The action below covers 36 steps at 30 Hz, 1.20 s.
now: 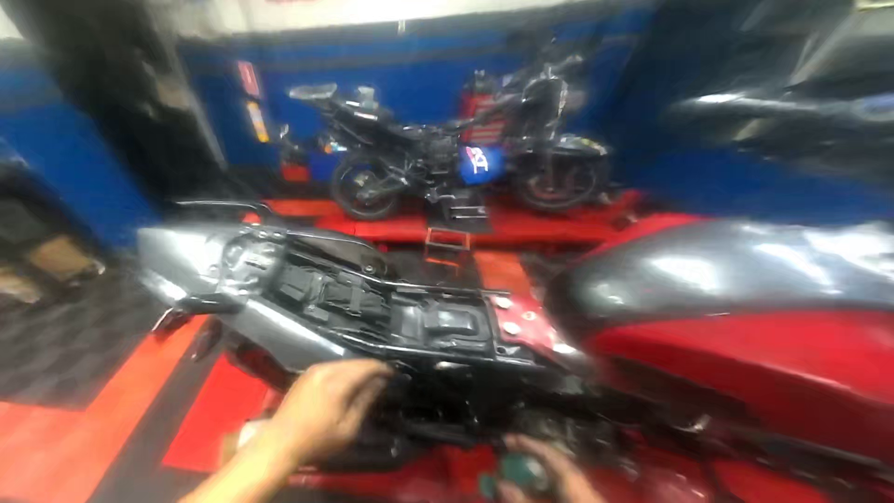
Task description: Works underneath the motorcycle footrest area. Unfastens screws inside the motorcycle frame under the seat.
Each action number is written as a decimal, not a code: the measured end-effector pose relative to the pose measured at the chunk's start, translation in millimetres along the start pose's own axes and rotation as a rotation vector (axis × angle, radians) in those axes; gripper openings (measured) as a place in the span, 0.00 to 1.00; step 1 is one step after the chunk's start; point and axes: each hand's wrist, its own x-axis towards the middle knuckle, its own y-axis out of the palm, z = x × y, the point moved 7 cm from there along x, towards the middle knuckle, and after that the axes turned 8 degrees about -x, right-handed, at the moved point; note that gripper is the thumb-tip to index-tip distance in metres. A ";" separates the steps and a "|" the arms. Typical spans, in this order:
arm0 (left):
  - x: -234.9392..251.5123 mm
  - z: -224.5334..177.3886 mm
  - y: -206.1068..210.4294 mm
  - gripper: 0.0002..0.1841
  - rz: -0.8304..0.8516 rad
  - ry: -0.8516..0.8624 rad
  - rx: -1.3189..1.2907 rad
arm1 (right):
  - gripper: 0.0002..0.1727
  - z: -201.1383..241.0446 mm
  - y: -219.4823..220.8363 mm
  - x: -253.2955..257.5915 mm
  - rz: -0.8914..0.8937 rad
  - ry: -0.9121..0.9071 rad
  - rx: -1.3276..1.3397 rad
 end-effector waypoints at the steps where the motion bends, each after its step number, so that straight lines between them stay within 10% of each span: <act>1: 22.4 -8.8 -6.2 0.17 0.061 -0.057 0.008 | 0.26 29.5 -27.3 23.9 0.015 -0.049 -0.057; 5: 114.2 -8.8 -12.6 0.16 0.318 -0.139 -0.061 | 0.18 87.1 -71.5 111.2 -0.016 -0.267 -0.274; 14: 241.1 129.4 53.8 0.14 0.461 -0.407 -0.164 | 0.17 51.3 -16.8 247.3 -0.027 -0.230 -0.379; 36: 243.2 180.5 113.8 0.13 0.603 -0.292 -0.342 | 0.16 2.9 45.3 364.5 0.512 -0.055 -0.401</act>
